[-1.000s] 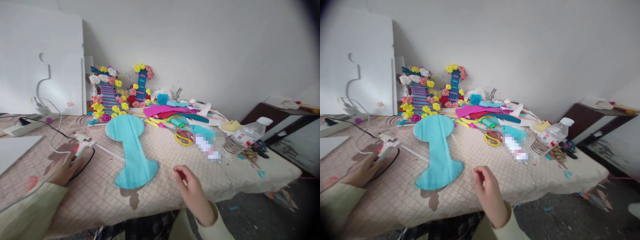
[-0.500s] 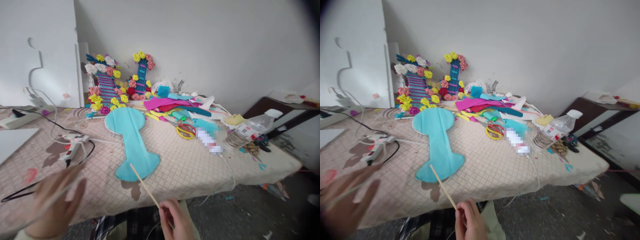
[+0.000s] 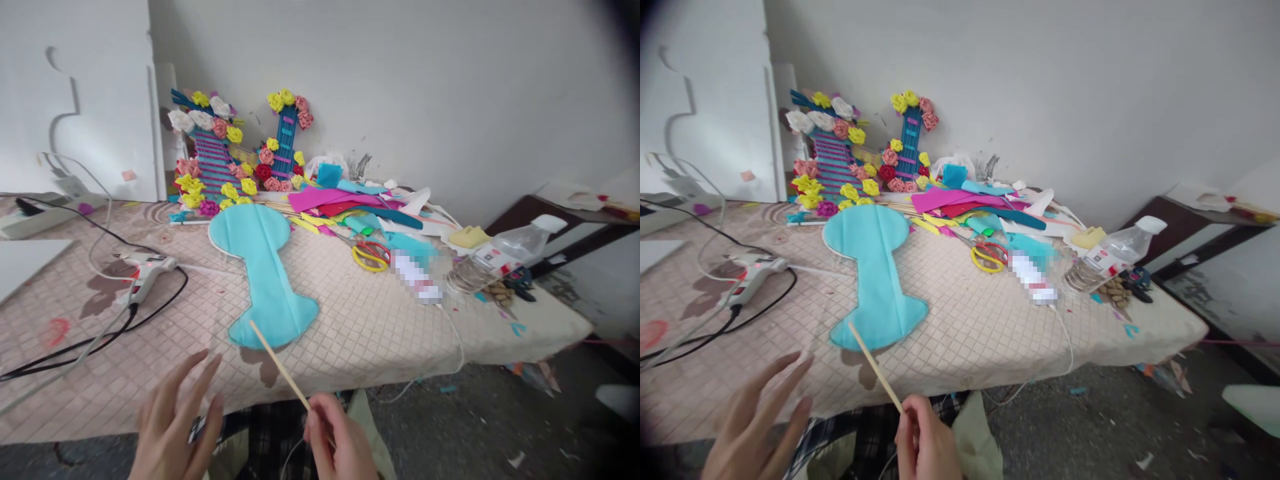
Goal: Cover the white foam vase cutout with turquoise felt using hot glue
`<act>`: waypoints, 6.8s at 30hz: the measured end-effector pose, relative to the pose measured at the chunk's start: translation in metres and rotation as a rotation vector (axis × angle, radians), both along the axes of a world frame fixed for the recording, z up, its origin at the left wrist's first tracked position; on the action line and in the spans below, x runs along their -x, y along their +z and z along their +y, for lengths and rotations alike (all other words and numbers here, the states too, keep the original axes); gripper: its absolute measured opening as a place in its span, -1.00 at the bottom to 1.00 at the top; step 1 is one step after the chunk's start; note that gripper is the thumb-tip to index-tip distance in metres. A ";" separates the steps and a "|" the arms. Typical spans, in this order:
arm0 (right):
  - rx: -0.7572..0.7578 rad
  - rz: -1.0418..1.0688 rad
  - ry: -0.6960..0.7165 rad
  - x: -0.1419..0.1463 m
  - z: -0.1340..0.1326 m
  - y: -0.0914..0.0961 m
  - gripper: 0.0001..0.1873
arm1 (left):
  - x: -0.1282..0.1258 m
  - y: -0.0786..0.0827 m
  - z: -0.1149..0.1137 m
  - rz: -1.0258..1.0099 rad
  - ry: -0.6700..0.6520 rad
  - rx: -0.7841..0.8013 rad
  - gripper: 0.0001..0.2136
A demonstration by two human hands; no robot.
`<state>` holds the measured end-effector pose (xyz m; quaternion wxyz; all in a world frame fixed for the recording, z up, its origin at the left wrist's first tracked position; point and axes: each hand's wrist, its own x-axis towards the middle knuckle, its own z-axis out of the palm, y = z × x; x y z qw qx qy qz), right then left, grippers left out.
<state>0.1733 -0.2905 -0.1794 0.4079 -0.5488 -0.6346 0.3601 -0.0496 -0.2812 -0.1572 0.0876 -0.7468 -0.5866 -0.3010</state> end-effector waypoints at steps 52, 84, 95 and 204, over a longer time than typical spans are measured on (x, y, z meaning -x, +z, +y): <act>0.072 -0.087 -0.154 -0.062 0.016 0.008 -0.75 | -0.039 0.004 0.054 0.240 -0.283 0.048 -0.59; -0.054 -0.326 -0.113 -0.077 0.061 0.028 -0.72 | -0.047 0.009 0.055 0.133 -0.251 0.081 -0.69; -0.117 -0.334 -0.094 -0.080 0.060 0.024 -0.71 | -0.061 0.033 0.097 0.379 -0.344 0.072 -0.66; -0.088 -0.136 -0.319 -0.089 0.062 0.012 -0.76 | 0.000 0.035 0.089 -0.894 0.096 0.694 -0.55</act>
